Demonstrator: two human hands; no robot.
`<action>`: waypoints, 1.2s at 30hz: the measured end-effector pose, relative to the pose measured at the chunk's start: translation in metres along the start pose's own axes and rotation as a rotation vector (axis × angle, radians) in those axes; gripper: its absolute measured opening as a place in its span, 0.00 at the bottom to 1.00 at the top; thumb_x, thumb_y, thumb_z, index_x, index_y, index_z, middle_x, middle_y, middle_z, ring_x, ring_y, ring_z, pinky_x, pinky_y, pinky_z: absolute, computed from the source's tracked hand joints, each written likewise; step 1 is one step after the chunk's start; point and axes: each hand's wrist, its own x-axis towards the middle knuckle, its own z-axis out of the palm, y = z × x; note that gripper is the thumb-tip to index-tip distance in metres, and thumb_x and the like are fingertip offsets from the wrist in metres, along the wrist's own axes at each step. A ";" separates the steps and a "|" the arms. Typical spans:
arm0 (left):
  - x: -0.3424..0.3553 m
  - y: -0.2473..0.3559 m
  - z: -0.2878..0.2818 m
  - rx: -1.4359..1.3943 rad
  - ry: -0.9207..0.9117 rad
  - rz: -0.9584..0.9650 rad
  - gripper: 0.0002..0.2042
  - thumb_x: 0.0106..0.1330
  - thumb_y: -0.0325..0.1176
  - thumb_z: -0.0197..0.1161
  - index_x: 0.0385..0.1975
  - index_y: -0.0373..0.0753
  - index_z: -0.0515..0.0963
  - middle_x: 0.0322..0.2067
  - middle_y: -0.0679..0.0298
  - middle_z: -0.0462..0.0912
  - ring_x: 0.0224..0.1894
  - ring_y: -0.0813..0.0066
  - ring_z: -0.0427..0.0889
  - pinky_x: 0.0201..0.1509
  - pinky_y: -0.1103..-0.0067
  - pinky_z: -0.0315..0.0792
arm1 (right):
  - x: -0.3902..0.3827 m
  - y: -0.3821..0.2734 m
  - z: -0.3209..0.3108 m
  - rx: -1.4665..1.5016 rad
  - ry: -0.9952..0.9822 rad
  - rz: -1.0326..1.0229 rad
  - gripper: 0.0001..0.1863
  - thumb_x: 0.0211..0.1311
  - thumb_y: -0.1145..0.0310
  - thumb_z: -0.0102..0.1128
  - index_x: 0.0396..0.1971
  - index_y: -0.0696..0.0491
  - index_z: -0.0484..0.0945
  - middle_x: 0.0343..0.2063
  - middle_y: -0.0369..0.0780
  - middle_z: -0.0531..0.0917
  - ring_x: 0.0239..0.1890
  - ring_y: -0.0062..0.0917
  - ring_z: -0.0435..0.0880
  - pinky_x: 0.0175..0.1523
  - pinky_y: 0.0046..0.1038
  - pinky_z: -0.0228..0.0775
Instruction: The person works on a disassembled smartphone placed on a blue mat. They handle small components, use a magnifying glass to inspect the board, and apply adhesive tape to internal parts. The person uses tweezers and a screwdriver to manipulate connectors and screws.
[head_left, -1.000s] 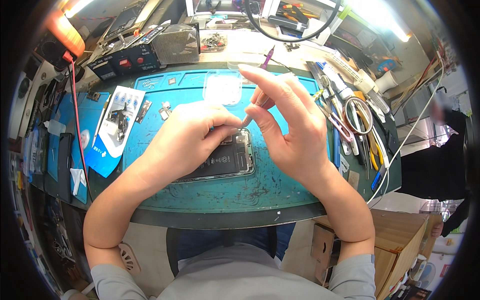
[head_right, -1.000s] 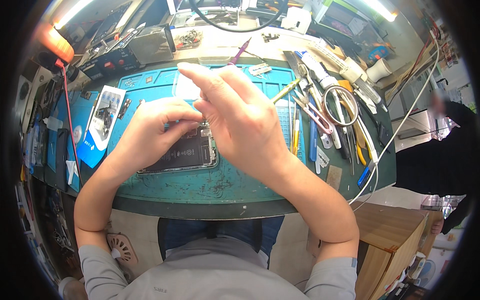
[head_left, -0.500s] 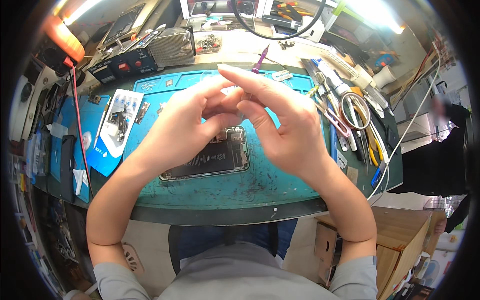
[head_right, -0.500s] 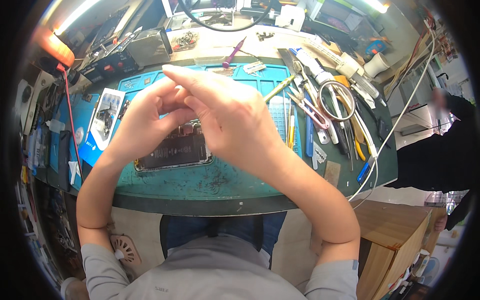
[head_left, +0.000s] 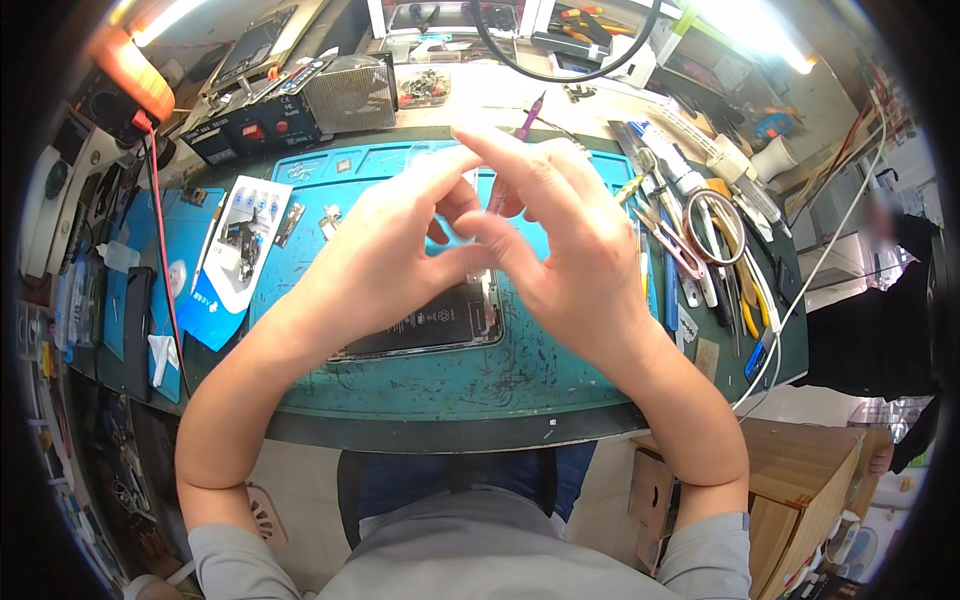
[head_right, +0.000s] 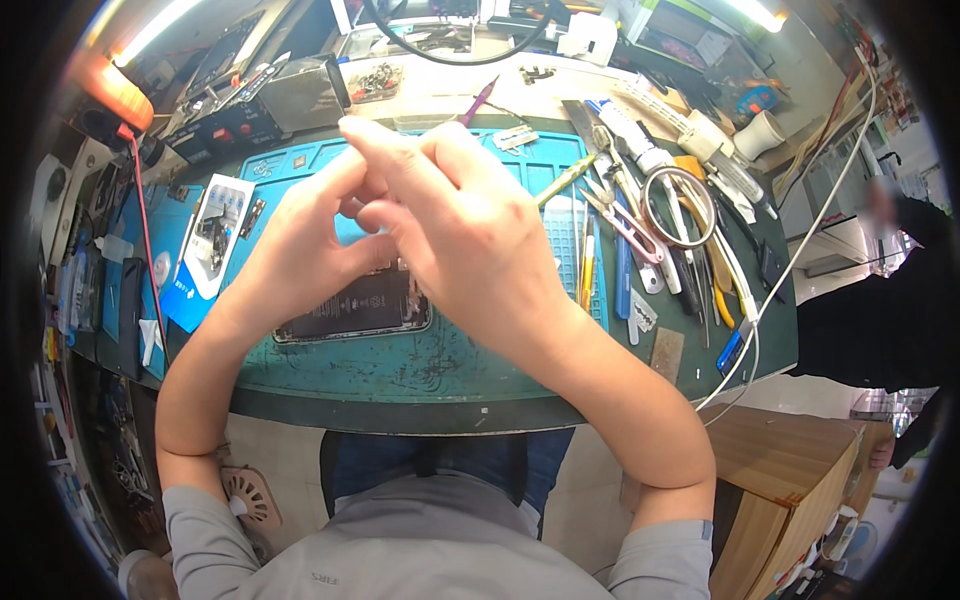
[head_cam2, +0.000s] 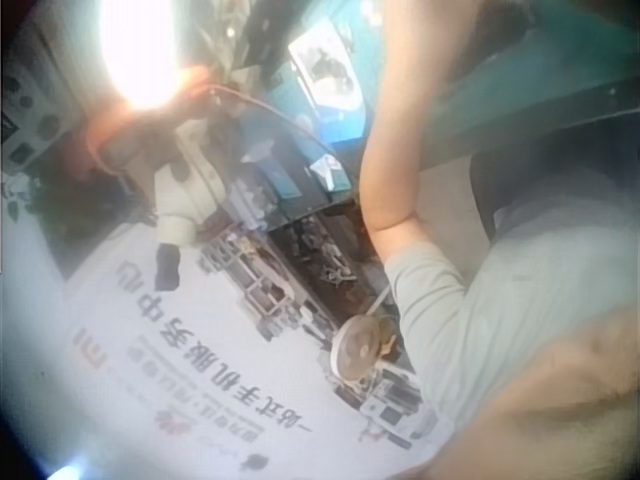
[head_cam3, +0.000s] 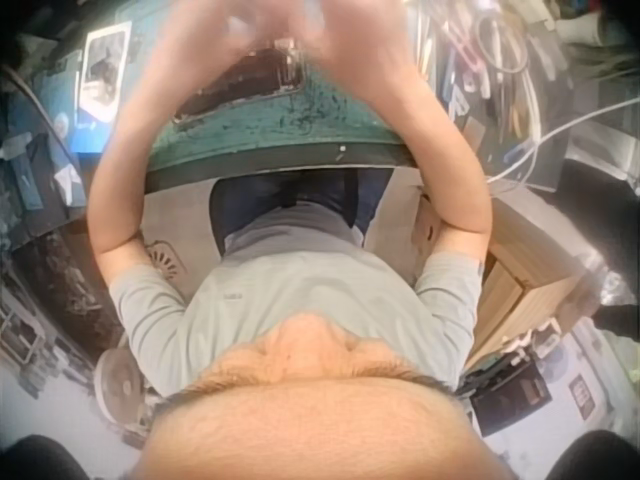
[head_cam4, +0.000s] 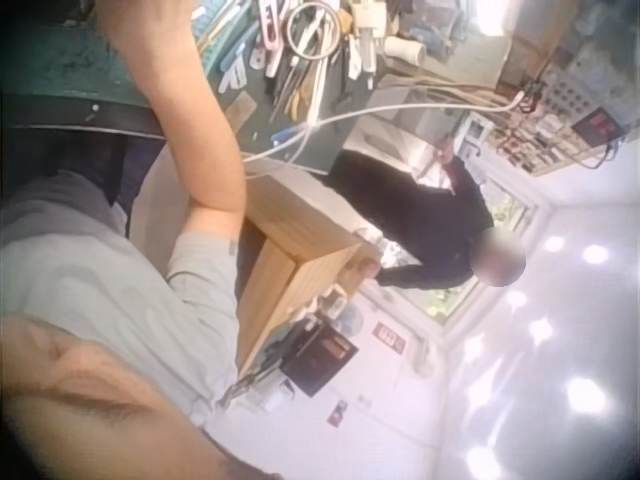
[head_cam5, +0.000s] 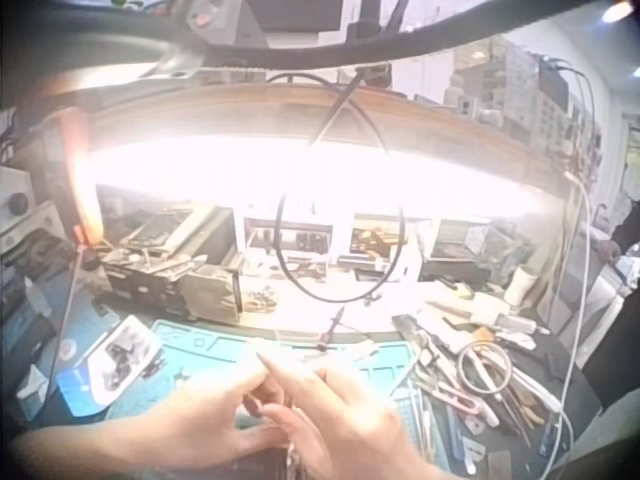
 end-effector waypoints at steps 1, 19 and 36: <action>0.000 -0.002 0.002 -0.024 0.027 0.084 0.20 0.66 0.26 0.71 0.57 0.33 0.76 0.41 0.58 0.86 0.41 0.63 0.88 0.43 0.71 0.81 | -0.001 0.000 -0.001 0.016 -0.018 0.058 0.29 0.63 0.78 0.69 0.67 0.52 0.79 0.35 0.40 0.83 0.36 0.28 0.82 0.44 0.29 0.77; -0.016 -0.007 -0.004 0.154 -0.132 0.080 0.05 0.64 0.26 0.74 0.37 0.36 0.87 0.33 0.62 0.86 0.36 0.66 0.86 0.41 0.73 0.79 | 0.006 0.012 -0.034 0.029 0.179 0.044 0.27 0.75 0.76 0.63 0.71 0.59 0.71 0.39 0.36 0.82 0.42 0.18 0.82 0.54 0.24 0.76; -0.015 -0.011 -0.002 0.153 -0.110 0.026 0.06 0.63 0.24 0.72 0.38 0.34 0.84 0.34 0.59 0.82 0.36 0.66 0.85 0.40 0.73 0.78 | -0.016 0.017 -0.027 -0.292 -0.324 0.260 0.12 0.65 0.67 0.69 0.45 0.54 0.81 0.39 0.44 0.82 0.43 0.40 0.85 0.48 0.40 0.79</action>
